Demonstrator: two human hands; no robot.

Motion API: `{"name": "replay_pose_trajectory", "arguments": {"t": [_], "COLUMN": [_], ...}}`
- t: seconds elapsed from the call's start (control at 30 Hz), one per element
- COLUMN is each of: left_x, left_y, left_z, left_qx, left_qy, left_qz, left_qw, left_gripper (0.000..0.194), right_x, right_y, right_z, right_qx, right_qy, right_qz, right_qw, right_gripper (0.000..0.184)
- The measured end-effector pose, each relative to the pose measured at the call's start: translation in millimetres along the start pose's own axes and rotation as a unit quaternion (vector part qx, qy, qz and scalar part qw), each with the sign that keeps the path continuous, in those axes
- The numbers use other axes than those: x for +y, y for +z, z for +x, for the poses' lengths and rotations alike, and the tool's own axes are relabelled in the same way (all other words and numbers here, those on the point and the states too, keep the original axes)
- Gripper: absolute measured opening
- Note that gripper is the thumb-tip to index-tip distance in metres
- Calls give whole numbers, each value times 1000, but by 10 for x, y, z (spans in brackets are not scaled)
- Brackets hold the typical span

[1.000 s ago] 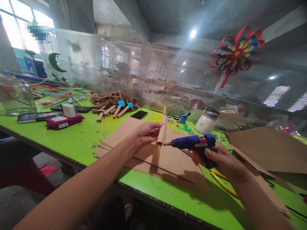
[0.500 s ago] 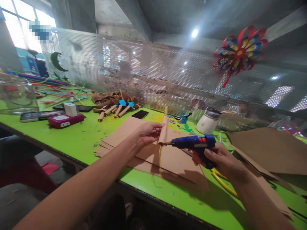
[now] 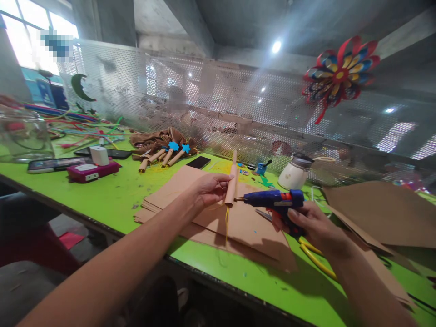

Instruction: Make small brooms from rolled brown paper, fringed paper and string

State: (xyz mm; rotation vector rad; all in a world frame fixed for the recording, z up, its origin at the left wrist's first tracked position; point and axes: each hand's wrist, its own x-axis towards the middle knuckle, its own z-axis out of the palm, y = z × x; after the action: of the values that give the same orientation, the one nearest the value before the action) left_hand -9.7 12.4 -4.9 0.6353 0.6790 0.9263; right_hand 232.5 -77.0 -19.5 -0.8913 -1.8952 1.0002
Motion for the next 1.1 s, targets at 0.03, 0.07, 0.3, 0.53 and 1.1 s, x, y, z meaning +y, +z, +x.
{"name": "replay_pose_trajectory", "arguments": {"t": [0.03,0.07,0.3,0.53,1.1], "left_x": [2,4,18,3,20], "left_y": [3,6,12,-17,8], "left_z": [-6,-12,-22,30,-14], "left_qx": [2,4,10,-7,-4], "left_qy": [0,-2,-3,-2,-4], "left_qz": [-1,-1,0,3,5], "left_qw": [1000,1000,1000,1000,1000], "left_gripper": [12,12,14,17,18], "right_x": [0,-2,-7,21,-20], "right_y": [-6,-13,-49,-28,-9], "right_z": [0,-2,-33,-8,-4], "right_qx": [-6,-13,-28,-10,-29], "right_qy": [1,1,2,7,19], "right_qz": [-8,-10,25,2,10], "right_qw": [1000,1000,999,1000,999], "right_gripper": [38,39,38,40,41]}}
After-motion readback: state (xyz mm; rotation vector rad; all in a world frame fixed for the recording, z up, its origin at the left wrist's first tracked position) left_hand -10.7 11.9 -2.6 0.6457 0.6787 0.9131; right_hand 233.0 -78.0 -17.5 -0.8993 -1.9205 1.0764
